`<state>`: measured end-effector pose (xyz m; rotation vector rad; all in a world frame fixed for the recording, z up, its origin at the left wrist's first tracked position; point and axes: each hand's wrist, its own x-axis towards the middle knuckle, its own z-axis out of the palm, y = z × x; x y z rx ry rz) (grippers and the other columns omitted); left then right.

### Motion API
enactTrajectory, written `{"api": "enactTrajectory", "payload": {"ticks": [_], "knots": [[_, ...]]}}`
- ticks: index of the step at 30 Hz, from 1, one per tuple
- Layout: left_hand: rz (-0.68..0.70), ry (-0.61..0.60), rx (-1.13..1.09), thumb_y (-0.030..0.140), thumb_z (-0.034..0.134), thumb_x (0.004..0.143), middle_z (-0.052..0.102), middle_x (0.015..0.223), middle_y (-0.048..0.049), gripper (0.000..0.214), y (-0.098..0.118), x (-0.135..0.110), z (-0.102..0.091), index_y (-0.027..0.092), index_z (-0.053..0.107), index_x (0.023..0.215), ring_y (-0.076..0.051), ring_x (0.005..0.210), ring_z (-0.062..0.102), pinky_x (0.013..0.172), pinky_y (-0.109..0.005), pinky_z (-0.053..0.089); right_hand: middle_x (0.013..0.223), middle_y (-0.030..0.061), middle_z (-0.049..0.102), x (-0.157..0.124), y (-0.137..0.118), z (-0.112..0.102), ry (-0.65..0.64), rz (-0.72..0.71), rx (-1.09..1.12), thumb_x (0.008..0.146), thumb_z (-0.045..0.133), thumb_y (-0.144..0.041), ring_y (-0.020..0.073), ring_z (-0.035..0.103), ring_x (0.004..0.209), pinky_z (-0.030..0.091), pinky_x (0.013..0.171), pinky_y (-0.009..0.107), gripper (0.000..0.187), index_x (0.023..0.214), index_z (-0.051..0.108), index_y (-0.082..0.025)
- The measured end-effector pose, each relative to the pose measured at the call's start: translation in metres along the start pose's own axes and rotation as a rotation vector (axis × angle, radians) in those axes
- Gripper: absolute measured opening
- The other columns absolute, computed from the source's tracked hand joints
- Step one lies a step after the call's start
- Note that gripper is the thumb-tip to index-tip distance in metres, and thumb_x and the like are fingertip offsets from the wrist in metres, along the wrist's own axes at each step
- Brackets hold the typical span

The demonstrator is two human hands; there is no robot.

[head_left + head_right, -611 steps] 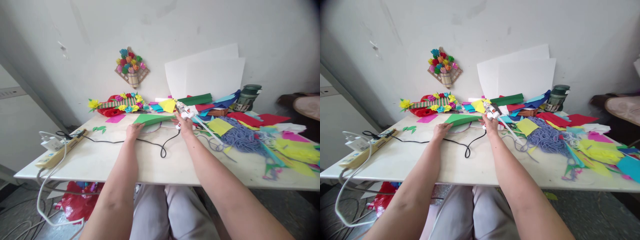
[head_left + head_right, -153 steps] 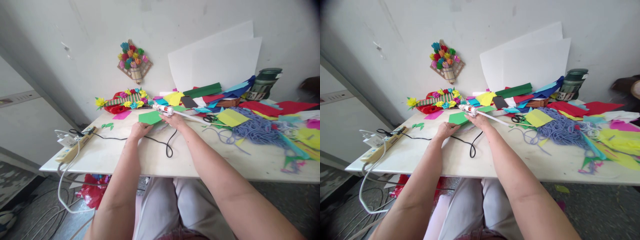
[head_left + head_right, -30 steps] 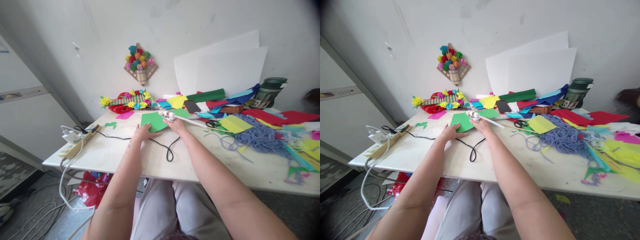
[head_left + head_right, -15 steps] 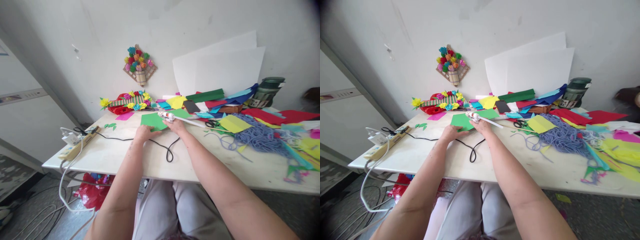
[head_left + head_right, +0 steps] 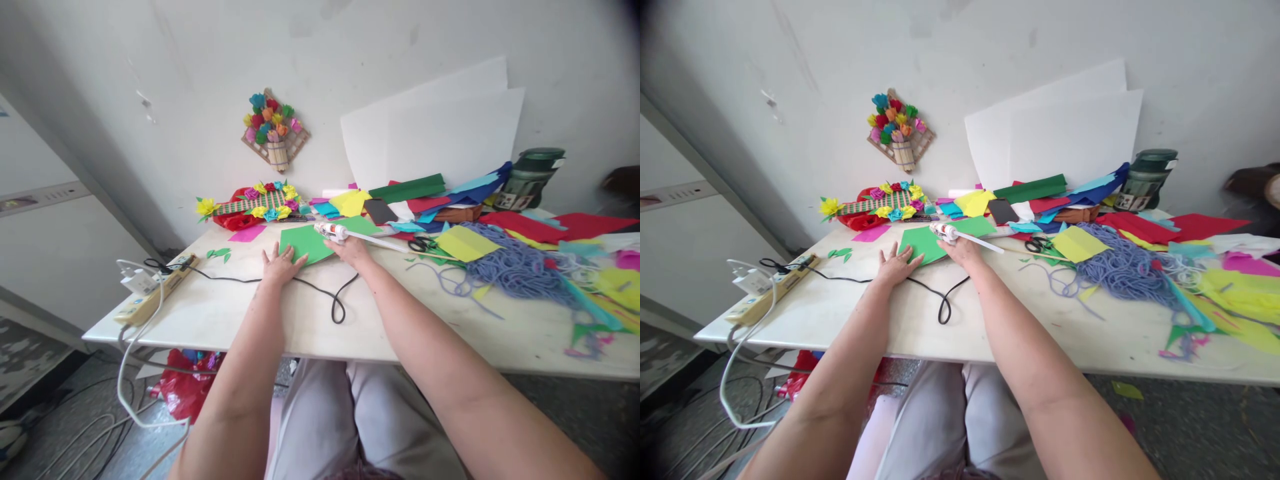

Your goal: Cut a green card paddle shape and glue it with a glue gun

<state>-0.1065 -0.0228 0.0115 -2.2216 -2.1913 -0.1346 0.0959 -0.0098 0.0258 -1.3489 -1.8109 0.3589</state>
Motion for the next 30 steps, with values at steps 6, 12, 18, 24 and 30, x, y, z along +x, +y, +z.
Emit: {"api": "enactTrajectory", "payload": {"ticks": [6, 12, 18, 24, 30], "knots": [[0.002, -0.039, 0.063, 0.062, 0.011, 0.081, 0.022, 0.146, 0.0013, 0.069, 0.004, 0.002, -0.001, 0.027, 0.029, 0.138, -0.025, 0.136, 0.002, 0.103, -0.06, -0.001, 0.086, 0.0064, 0.068, -0.001, -0.002, -0.001, -0.013, 0.008, -0.032, 0.075, 0.056, -0.043, 0.0232, 0.063, 0.089, 0.048, 0.078, 0.032, 0.034, 0.096, 0.065, -0.018], [0.021, -0.034, 0.086, 0.063, 0.009, 0.08, 0.023, 0.146, -0.0061, 0.077, 0.007, 0.003, 0.001, 0.016, 0.027, 0.138, -0.022, 0.136, 0.01, 0.106, -0.054, 0.001, 0.099, 0.0075, 0.067, 0.0, 0.001, 0.002, 0.003, 0.032, -0.058, 0.074, 0.058, -0.045, 0.0236, 0.059, 0.099, 0.045, 0.084, 0.033, 0.038, 0.101, 0.064, -0.018], [0.008, -0.054, 0.078, 0.067, 0.01, 0.078, 0.019, 0.146, -0.0108, 0.084, 0.008, 0.004, 0.004, 0.01, 0.024, 0.139, -0.021, 0.135, 0.012, 0.109, -0.042, 0.009, 0.101, 0.0075, 0.066, 0.0, 0.001, 0.003, -0.007, 0.025, -0.066, 0.075, 0.057, -0.044, 0.0222, 0.059, 0.1, 0.044, 0.086, 0.03, 0.039, 0.103, 0.064, -0.018], [0.024, -0.077, 0.085, 0.066, 0.01, 0.08, 0.017, 0.147, -0.0125, 0.084, 0.011, 0.002, 0.002, 0.008, 0.024, 0.138, -0.022, 0.135, 0.013, 0.108, -0.04, 0.015, 0.1, 0.0093, 0.066, -0.001, -0.001, 0.002, -0.015, 0.069, -0.093, 0.076, 0.057, -0.044, 0.0241, 0.059, 0.101, 0.044, 0.087, 0.033, 0.039, 0.102, 0.064, -0.017], [0.03, -0.104, 0.098, 0.07, 0.013, 0.076, 0.018, 0.146, -0.0132, 0.086, 0.014, -0.002, -0.004, 0.011, 0.025, 0.138, -0.023, 0.135, 0.015, 0.107, -0.044, 0.014, 0.1, 0.0086, 0.066, -0.002, -0.002, 0.002, -0.014, 0.072, -0.066, 0.075, 0.057, -0.041, 0.0239, 0.059, 0.1, 0.044, 0.086, 0.032, 0.037, 0.102, 0.064, -0.017]]}}
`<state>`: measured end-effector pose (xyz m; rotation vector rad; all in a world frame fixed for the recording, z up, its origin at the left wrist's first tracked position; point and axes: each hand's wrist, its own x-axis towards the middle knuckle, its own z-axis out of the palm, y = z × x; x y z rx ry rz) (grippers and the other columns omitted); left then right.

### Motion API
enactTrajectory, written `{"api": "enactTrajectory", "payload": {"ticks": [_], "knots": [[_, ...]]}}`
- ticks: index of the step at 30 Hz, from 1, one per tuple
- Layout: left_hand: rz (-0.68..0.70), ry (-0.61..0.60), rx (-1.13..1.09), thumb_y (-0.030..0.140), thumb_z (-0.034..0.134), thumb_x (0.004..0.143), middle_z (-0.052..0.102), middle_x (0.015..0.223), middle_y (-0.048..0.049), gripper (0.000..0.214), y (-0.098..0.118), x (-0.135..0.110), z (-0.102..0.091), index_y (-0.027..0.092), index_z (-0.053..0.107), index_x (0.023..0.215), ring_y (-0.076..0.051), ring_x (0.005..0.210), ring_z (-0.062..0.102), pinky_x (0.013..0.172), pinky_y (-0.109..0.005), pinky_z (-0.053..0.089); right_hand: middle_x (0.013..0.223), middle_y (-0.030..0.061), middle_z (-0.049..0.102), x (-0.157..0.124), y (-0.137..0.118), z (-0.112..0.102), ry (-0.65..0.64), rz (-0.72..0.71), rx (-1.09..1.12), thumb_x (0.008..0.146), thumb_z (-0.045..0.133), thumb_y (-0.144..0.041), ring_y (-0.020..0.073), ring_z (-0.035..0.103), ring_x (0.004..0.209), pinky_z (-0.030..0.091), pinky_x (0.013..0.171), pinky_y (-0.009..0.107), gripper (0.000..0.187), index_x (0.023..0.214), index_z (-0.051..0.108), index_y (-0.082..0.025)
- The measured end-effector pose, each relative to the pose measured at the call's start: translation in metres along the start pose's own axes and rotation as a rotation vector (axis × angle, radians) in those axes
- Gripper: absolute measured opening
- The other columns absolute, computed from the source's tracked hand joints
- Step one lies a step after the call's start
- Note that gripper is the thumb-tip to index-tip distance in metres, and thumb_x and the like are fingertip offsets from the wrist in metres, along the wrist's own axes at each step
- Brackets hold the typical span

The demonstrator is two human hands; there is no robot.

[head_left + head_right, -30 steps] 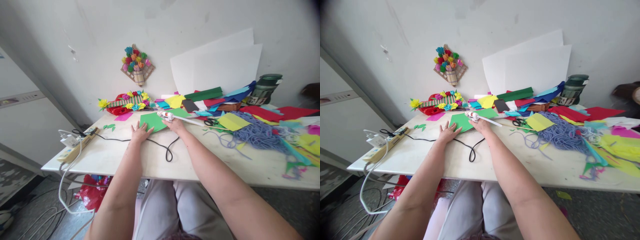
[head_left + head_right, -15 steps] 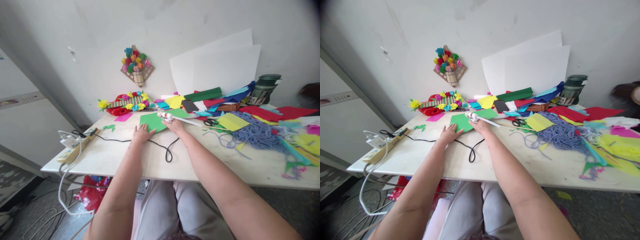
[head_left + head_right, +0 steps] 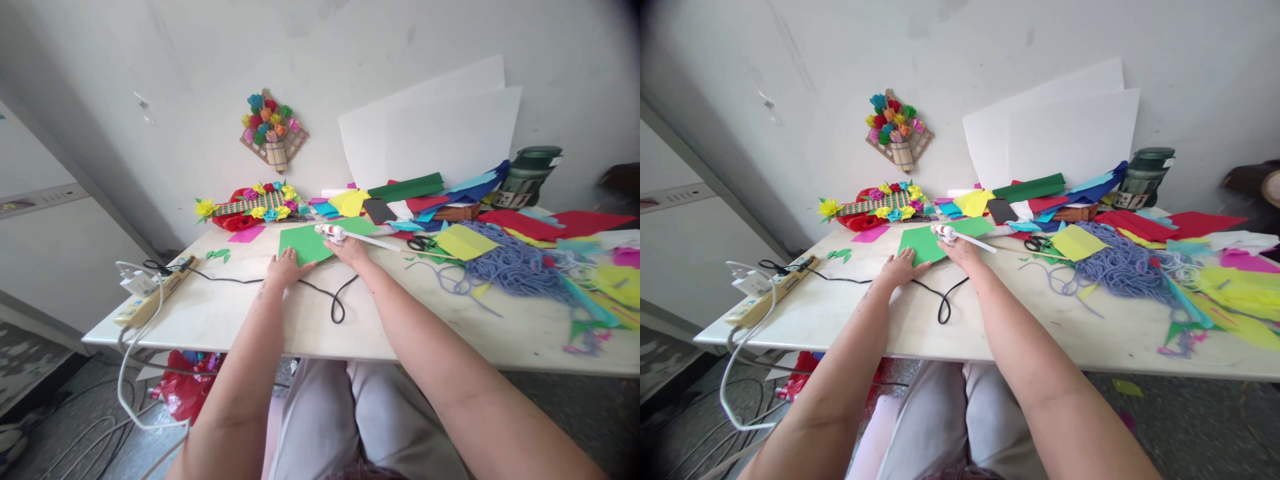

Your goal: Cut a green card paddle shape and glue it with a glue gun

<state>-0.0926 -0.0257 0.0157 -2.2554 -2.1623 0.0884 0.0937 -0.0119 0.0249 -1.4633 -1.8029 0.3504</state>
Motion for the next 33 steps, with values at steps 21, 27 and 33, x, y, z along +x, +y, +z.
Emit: {"api": "enactTrajectory", "payload": {"ticks": [21, 27, 33], "knots": [[0.065, 0.031, 0.068, 0.073, 0.03, 0.071, 0.032, 0.14, -0.0147, 0.078, 0.0024, -0.004, -0.0037, 0.019, 0.038, 0.127, -0.028, 0.129, 0.028, 0.1, -0.045, 0.027, 0.095, 0.0094, 0.067, 0.0033, 0.0063, 0.0065, 0.018, -0.019, -0.055, 0.075, 0.055, -0.047, 0.0242, 0.061, 0.095, 0.045, 0.081, 0.032, 0.039, 0.1, 0.065, -0.018], [0.072, 0.05, 0.05, 0.073, 0.031, 0.072, 0.038, 0.137, -0.0136, 0.076, 0.0027, -0.0061, -0.0058, 0.02, 0.041, 0.124, -0.028, 0.128, 0.031, 0.099, -0.043, 0.028, 0.094, 0.0082, 0.067, 0.0021, 0.0054, 0.0058, 0.018, 0.001, -0.056, 0.075, 0.055, -0.047, 0.0234, 0.061, 0.094, 0.046, 0.081, 0.031, 0.037, 0.098, 0.066, -0.019], [0.082, 0.047, 0.068, 0.076, 0.03, 0.069, 0.04, 0.136, -0.0129, 0.078, 0.0038, -0.0064, -0.007, 0.02, 0.044, 0.122, -0.026, 0.126, 0.034, 0.098, -0.036, 0.031, 0.095, 0.0107, 0.067, 0.0008, 0.004, 0.0048, 0.026, 0.005, -0.047, 0.075, 0.056, -0.045, 0.0242, 0.061, 0.095, 0.045, 0.081, 0.031, 0.038, 0.098, 0.066, -0.016]]}}
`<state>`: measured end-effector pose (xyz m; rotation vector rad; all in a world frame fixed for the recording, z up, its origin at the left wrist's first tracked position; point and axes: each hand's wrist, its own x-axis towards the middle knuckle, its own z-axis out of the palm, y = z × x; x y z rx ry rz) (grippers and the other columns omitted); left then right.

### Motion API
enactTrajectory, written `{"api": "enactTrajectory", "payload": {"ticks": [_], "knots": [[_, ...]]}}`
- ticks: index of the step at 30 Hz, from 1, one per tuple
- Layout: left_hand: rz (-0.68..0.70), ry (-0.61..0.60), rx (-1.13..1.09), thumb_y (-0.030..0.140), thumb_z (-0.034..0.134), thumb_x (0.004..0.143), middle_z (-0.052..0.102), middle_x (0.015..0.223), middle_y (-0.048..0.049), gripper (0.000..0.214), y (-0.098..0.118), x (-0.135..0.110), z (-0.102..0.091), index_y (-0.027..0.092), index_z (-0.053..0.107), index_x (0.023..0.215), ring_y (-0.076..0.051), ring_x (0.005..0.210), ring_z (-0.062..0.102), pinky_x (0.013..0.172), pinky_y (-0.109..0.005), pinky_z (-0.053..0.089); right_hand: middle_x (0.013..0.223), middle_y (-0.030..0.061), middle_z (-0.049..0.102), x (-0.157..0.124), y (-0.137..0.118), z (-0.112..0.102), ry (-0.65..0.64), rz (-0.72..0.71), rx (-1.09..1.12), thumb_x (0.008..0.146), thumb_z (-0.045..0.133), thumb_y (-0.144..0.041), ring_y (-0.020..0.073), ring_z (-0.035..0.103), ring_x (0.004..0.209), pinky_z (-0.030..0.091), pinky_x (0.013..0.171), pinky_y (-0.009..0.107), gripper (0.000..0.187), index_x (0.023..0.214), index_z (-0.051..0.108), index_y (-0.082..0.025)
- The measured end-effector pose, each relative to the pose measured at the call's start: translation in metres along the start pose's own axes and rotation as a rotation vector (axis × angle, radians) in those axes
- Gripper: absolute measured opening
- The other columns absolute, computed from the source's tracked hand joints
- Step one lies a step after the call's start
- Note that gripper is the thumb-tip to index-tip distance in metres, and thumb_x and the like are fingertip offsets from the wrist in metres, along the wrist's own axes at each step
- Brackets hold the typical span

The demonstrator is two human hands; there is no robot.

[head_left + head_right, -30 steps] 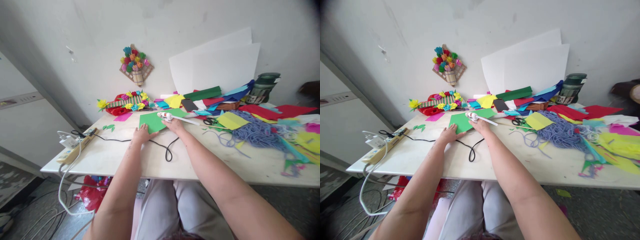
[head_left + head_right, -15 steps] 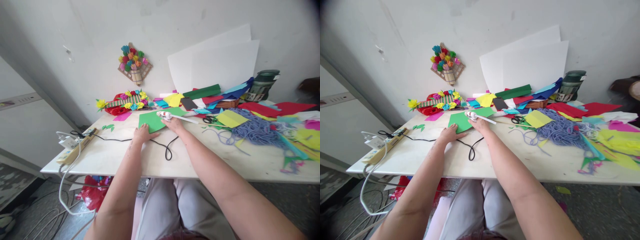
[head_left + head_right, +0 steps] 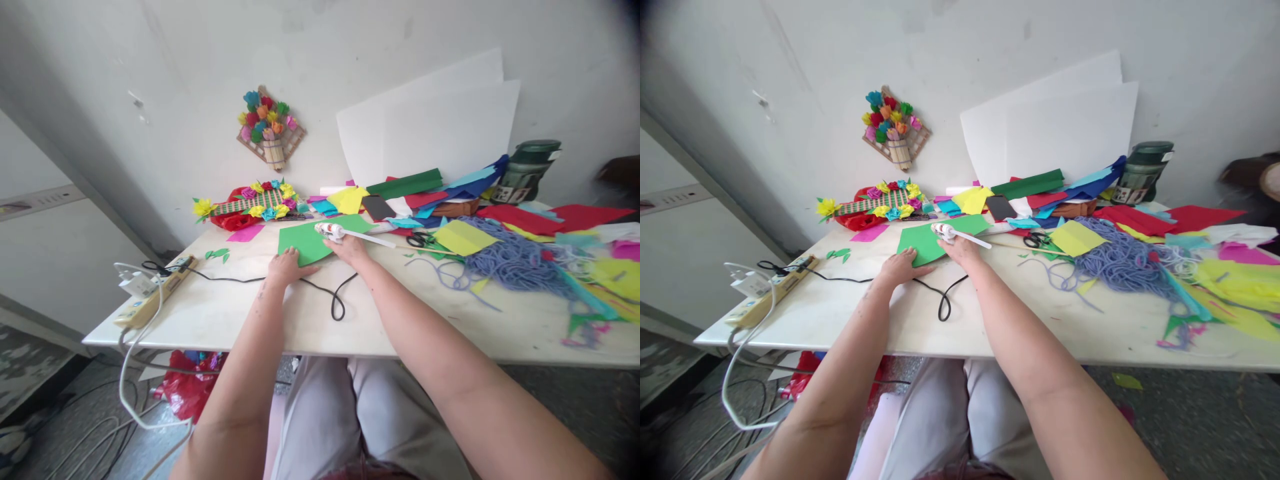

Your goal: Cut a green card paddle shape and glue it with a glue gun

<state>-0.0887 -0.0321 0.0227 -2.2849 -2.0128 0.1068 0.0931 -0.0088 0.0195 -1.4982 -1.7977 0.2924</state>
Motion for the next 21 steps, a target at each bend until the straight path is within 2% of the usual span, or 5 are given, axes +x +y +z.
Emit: {"api": "enactTrajectory", "payload": {"ticks": [10, 16, 21], "knots": [[-0.013, 0.009, -0.053, 0.077, 0.03, 0.069, 0.03, 0.142, -0.0145, 0.087, 0.0, 0.0, 0.003, 0.015, 0.038, 0.129, -0.027, 0.13, 0.028, 0.102, -0.037, 0.028, 0.099, 0.0114, 0.067, 0.0, -0.001, 0.0, -0.028, 0.023, -0.022, 0.075, 0.055, -0.046, 0.0251, 0.06, 0.098, 0.044, 0.083, 0.032, 0.041, 0.101, 0.065, -0.015], [0.08, 0.004, -0.129, 0.075, 0.028, 0.071, 0.021, 0.146, -0.0121, 0.092, 0.004, 0.001, 0.01, 0.01, 0.027, 0.137, -0.025, 0.134, 0.015, 0.107, -0.035, 0.019, 0.101, 0.0106, 0.066, -0.001, -0.002, 0.0, -0.012, -0.007, -0.014, 0.075, 0.056, -0.044, 0.0257, 0.059, 0.101, 0.043, 0.087, 0.034, 0.039, 0.102, 0.065, -0.016], [0.085, -0.014, -0.158, 0.073, 0.025, 0.074, 0.016, 0.146, -0.0128, 0.091, 0.006, 0.002, 0.011, 0.008, 0.025, 0.138, -0.024, 0.135, 0.011, 0.107, -0.033, 0.017, 0.1, 0.0101, 0.066, -0.002, 0.0, 0.001, -0.003, 0.008, 0.0, 0.074, 0.057, -0.044, 0.0252, 0.059, 0.1, 0.044, 0.086, 0.033, 0.038, 0.1, 0.065, -0.017]]}}
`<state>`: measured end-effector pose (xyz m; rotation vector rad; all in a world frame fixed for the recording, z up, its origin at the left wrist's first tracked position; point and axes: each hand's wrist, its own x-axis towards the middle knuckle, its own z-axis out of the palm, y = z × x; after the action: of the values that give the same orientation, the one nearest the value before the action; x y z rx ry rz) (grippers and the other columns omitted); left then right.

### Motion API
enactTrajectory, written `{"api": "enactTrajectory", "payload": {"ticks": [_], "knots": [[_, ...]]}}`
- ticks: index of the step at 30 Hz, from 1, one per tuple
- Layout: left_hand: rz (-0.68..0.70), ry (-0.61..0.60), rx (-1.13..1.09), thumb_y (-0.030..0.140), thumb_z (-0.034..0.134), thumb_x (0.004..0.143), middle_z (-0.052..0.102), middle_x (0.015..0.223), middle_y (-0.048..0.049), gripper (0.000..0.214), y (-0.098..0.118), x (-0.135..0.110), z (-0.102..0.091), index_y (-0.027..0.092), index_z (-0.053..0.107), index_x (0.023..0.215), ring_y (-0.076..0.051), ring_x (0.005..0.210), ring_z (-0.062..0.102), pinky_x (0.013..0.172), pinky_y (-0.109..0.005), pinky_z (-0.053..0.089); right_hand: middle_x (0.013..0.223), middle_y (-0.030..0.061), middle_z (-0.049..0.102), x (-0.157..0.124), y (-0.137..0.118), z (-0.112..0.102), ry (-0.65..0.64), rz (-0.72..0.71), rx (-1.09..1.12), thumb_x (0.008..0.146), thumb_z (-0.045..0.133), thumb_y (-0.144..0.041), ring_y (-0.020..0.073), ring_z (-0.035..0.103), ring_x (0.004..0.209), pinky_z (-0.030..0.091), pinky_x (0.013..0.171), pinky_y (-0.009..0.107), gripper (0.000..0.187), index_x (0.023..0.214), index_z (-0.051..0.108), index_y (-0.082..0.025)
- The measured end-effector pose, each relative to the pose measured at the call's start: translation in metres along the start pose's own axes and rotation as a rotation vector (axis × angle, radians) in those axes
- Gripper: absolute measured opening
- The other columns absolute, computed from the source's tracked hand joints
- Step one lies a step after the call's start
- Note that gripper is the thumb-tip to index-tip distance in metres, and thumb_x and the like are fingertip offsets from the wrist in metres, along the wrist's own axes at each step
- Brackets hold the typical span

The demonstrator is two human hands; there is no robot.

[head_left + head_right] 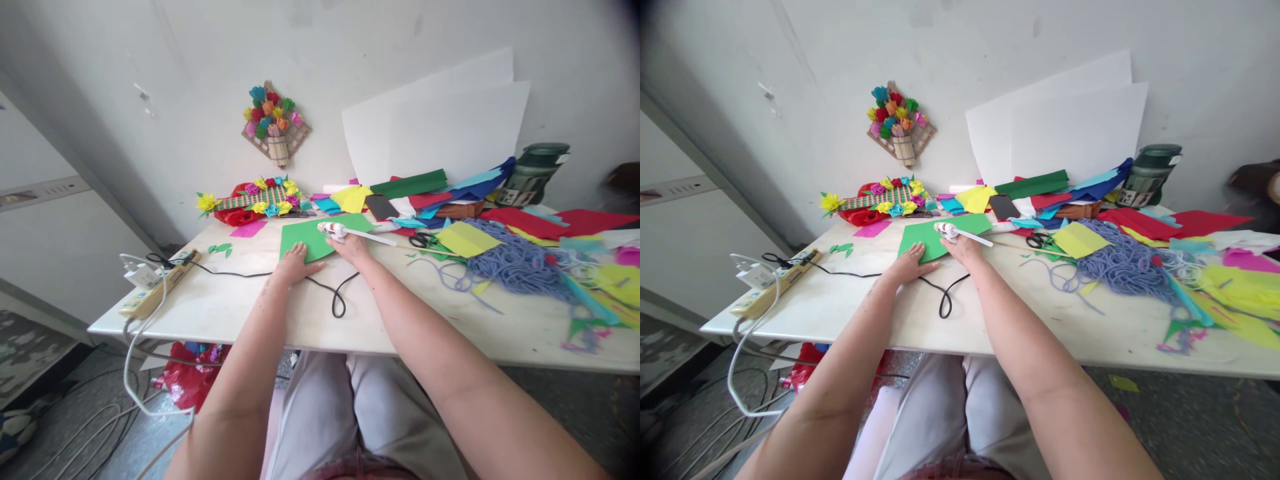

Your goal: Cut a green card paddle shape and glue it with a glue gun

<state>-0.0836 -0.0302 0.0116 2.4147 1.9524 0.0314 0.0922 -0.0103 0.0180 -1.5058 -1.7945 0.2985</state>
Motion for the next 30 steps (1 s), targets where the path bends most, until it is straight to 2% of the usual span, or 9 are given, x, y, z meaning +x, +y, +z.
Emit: {"api": "enactTrajectory", "payload": {"ticks": [6, 10, 14, 21, 26, 30], "knots": [[0.0, 0.016, -0.013, 0.072, 0.025, 0.074, 0.015, 0.147, -0.0132, 0.092, 0.001, -0.002, 0.001, 0.007, 0.023, 0.138, -0.024, 0.135, 0.01, 0.108, -0.035, 0.015, 0.106, 0.0102, 0.065, 0.0, 0.002, 0.002, 0.02, -0.022, -0.016, 0.075, 0.057, -0.042, 0.0228, 0.057, 0.104, 0.042, 0.089, 0.032, 0.039, 0.104, 0.063, -0.017], [0.031, 0.039, -0.028, 0.071, 0.025, 0.075, 0.016, 0.147, -0.009, 0.086, 0.004, -0.004, 0.003, 0.012, 0.023, 0.139, -0.023, 0.135, 0.01, 0.109, -0.035, 0.014, 0.108, 0.0095, 0.064, 0.0, 0.001, 0.001, 0.035, -0.001, 0.0, 0.073, 0.058, -0.042, 0.0221, 0.056, 0.106, 0.041, 0.09, 0.031, 0.039, 0.103, 0.062, -0.017], [0.069, 0.049, -0.028, 0.071, 0.027, 0.075, 0.016, 0.147, -0.006, 0.086, 0.006, -0.002, 0.005, 0.015, 0.023, 0.14, -0.022, 0.135, 0.009, 0.109, -0.034, 0.012, 0.106, 0.0111, 0.065, -0.002, 0.0, 0.0, 0.027, 0.005, -0.022, 0.073, 0.058, -0.044, 0.0238, 0.057, 0.104, 0.042, 0.088, 0.032, 0.041, 0.102, 0.063, -0.016], [0.039, 0.018, -0.05, 0.068, 0.029, 0.076, 0.016, 0.147, -0.0076, 0.085, 0.011, -0.005, 0.0, 0.012, 0.022, 0.14, -0.02, 0.136, 0.011, 0.109, -0.035, 0.013, 0.104, 0.0092, 0.065, 0.0, 0.003, 0.003, 0.049, -0.005, -0.008, 0.072, 0.059, -0.043, 0.0245, 0.057, 0.104, 0.042, 0.087, 0.033, 0.036, 0.098, 0.066, -0.019], [0.088, 0.025, -0.047, 0.064, 0.027, 0.08, 0.018, 0.147, -0.0035, 0.077, 0.017, -0.009, -0.003, 0.016, 0.022, 0.14, -0.019, 0.136, 0.01, 0.109, -0.036, 0.011, 0.099, 0.0095, 0.067, 0.002, 0.005, 0.004, 0.029, 0.02, -0.024, 0.073, 0.057, -0.046, 0.0248, 0.059, 0.099, 0.044, 0.084, 0.033, 0.04, 0.101, 0.065, -0.019], [0.106, 0.026, -0.052, 0.062, 0.027, 0.08, 0.02, 0.146, -0.0042, 0.076, 0.019, -0.008, -0.004, 0.016, 0.022, 0.14, -0.019, 0.135, 0.014, 0.109, -0.035, 0.013, 0.099, 0.0095, 0.067, 0.002, 0.004, 0.003, -0.002, 0.044, -0.058, 0.073, 0.054, -0.05, 0.024, 0.061, 0.097, 0.044, 0.081, 0.03, 0.044, 0.102, 0.065, -0.019]]}}
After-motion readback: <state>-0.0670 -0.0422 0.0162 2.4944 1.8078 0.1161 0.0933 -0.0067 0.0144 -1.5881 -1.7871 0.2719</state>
